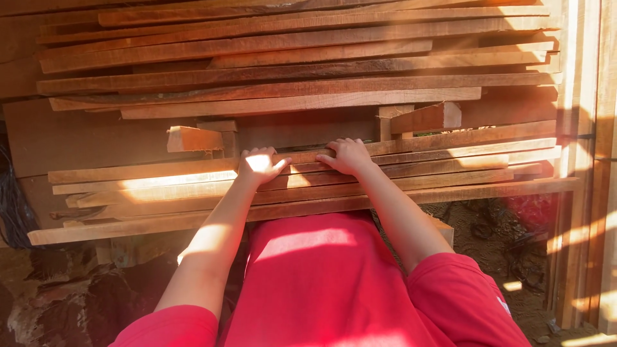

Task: Sort through wooden planks and stack them onto a wooden rack.

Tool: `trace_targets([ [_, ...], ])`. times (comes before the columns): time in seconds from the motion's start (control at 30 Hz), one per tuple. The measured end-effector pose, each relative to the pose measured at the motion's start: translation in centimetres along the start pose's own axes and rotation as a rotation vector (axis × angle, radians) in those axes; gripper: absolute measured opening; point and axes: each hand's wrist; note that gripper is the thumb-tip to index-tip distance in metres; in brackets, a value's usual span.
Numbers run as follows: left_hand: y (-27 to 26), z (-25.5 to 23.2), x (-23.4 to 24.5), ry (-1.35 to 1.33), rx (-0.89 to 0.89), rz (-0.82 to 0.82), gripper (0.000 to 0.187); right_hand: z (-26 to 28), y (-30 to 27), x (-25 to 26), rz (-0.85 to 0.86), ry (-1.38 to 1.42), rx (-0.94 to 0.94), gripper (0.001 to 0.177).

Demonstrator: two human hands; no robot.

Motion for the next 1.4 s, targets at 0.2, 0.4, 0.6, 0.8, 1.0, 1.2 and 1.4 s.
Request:
trace_targets([
  [0.2, -1.5, -0.7, 1.9, -0.040, 0.034, -0.091, 0.069, -0.3, -0.6, -1.5, -0.336, -0.093, 0.113, 0.056],
  [0.4, -4.8, -2.1, 4.6, -0.133, 0.131, -0.044, 0.063, 1.9, -4.5, 1.1, -0.418, -0.096, 0.166, 0.060],
  [0.6, -8.1, -1.6, -1.7, -0.190, -0.007, -0.343, 0.050, 0.9, -7.0, -4.0, -0.583, -0.058, 0.305, 0.053],
  [0.8, -8.9, -1.0, -3.5, -0.159, -0.091, -0.452, 0.056, 1.0, -7.9, -5.0, -0.667, -0.036, 0.341, 0.052],
  [1.0, -9.4, -1.7, -1.7, -0.172, -0.103, -0.545, 0.050, 1.3, -8.0, -2.9, -0.677, -0.068, 0.371, 0.049],
  [1.2, -4.9, -1.9, 1.9, -0.002, 0.008, -0.403, 0.050, 0.4, -3.0, -1.4, -0.666, -0.043, 0.276, 0.048],
  [1.4, 0.4, -1.0, -3.7, -0.051, 0.104, -0.415, 0.047, -1.4, -0.4, -5.1, -0.663, 0.073, 0.186, 0.039],
])
Point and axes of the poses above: each hand's wrist, its own y-axis towards the middle knuckle, its own x-axis out of the back of the hand, z = x × y, and after that the axes turned 4 degrees about y, right-handed
